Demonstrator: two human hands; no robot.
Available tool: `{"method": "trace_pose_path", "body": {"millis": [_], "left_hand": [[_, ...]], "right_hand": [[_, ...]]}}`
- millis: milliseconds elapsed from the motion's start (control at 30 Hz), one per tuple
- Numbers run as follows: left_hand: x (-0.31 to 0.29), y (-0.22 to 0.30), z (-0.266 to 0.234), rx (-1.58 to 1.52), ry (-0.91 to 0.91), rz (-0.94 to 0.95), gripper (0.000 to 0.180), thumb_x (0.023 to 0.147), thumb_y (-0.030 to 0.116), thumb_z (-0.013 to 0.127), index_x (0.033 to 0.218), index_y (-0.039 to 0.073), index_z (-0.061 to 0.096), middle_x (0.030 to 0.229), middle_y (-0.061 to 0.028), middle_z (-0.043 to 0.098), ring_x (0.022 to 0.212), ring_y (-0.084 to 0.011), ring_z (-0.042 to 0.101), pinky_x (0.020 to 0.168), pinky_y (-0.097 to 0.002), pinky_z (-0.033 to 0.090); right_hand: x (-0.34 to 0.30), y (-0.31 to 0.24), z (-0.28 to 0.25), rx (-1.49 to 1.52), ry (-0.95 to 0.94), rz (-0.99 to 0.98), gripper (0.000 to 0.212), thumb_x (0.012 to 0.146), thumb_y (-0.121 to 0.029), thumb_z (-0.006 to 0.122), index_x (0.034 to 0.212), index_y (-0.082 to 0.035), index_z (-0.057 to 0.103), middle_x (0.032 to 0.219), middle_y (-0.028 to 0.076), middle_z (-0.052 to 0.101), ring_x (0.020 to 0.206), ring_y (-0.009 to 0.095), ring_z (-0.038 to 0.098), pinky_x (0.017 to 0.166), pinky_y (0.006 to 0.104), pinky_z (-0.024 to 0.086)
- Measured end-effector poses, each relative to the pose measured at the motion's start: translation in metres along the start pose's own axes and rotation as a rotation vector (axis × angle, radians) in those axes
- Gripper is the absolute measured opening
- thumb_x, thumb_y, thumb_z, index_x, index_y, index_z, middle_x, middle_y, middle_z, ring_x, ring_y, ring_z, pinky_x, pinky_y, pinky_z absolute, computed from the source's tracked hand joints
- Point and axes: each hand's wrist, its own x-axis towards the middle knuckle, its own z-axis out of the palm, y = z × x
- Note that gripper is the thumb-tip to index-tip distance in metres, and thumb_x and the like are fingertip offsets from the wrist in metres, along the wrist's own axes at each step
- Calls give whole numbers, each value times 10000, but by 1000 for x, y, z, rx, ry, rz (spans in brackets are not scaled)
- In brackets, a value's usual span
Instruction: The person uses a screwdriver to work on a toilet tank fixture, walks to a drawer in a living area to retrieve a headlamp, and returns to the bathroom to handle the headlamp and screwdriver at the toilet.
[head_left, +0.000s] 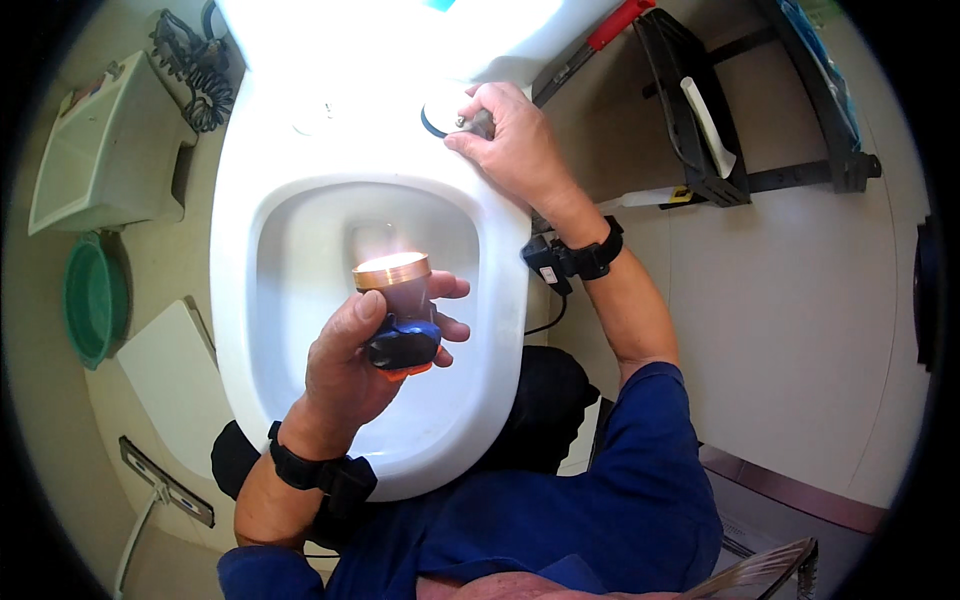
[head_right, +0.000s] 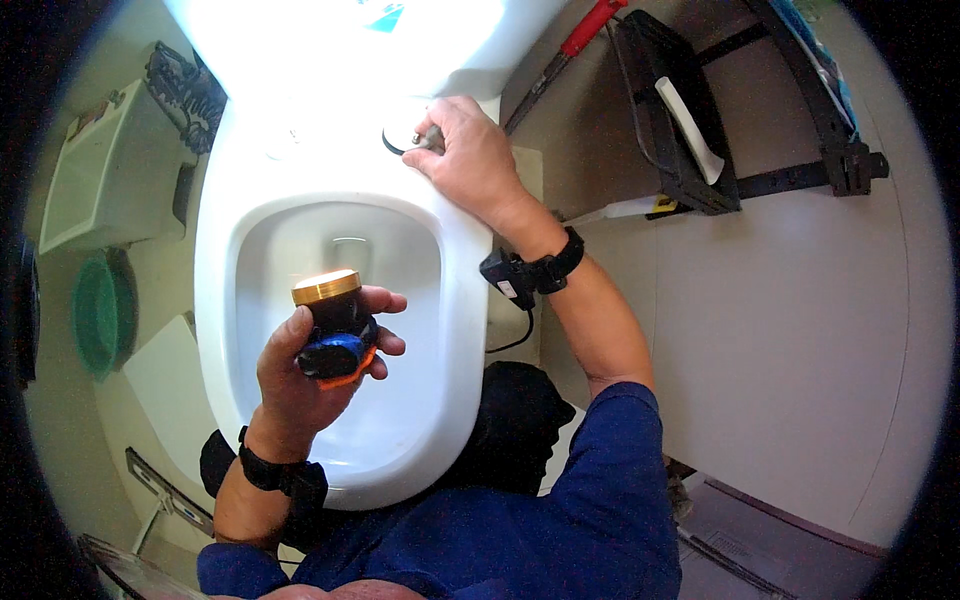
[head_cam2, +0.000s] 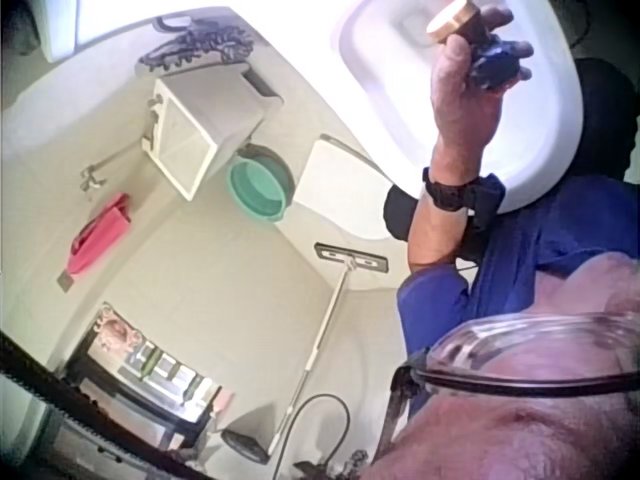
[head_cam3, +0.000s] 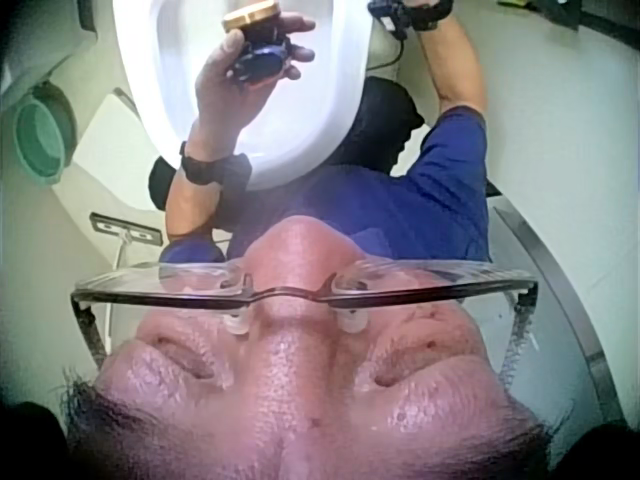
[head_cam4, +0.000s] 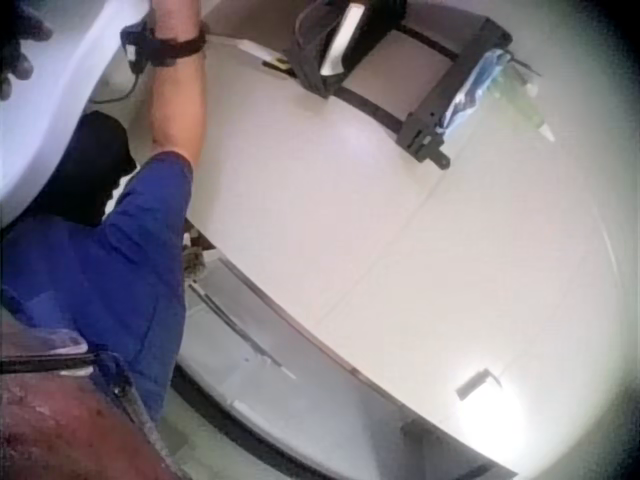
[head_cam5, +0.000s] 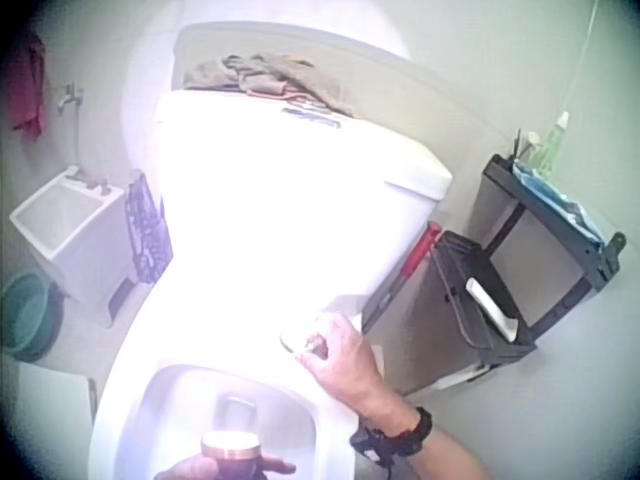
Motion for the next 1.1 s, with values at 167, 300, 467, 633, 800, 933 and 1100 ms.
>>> {"method": "trace_pose_path", "body": {"millis": [167,300,467,633,800,933,1100], "left_hand": [[-1,0,-1,-1,8,-5,690,879,520,557,1268,-50,531,1193,-263,591,931,-283,681,698,-324,590],[0,0,-3,9,11,-1,692,879,525,551,1259,-53,536,1183,-259,596,926,-283,681,695,-327,588],[-1,0,-4,10,12,-9,702,880,529,552,1264,-57,526,1189,-256,595,953,-289,681,697,-329,589],[-1,-1,-3,10,9,-26,724,877,547,556,1278,-54,511,1193,-253,593,971,-294,683,695,-334,593],[-3,-1,-2,-15,-12,-55,725,877,554,555,1287,-41,502,1190,-249,591,974,-295,681,702,-335,596],[-9,1,2,-9,-11,-38,716,874,549,569,1293,-27,494,1193,-237,592,987,-293,676,723,-341,590],[-14,1,0,-59,-77,-31,590,937,475,522,1282,-4,522,1205,-207,599,1007,-285,665,763,-342,569]], "right_hand": [[-1,2,0,-54,21,-110,256,747,-207,785,890,-40,653,1017,146,620,843,269,641,763,369,513],[3,4,-2,-2,7,-53,332,777,-251,763,1006,-26,680,1084,169,613,899,284,647,833,375,520],[8,-2,0,-74,-78,-50,446,793,-312,742,1126,-25,668,1100,173,604,948,296,644,873,389,513],[20,1,-4,-160,-180,-60,469,801,-339,721,1171,-57,664,1111,172,602,962,303,641,880,393,509],[30,-3,-11,-319,-265,-121,460,780,-331,727,1186,-123,669,1123,160,603,981,338,632,881,402,506],[37,-5,-15,-241,-343,-104,456,773,-338,726,1171,-123,670,1119,162,603,987,343,631,880,409,507],[31,-19,-14,-336,-359,-95,477,782,-339,720,1186,-90,665,1190,177,590,1013,339,627,904,407,498]]}}
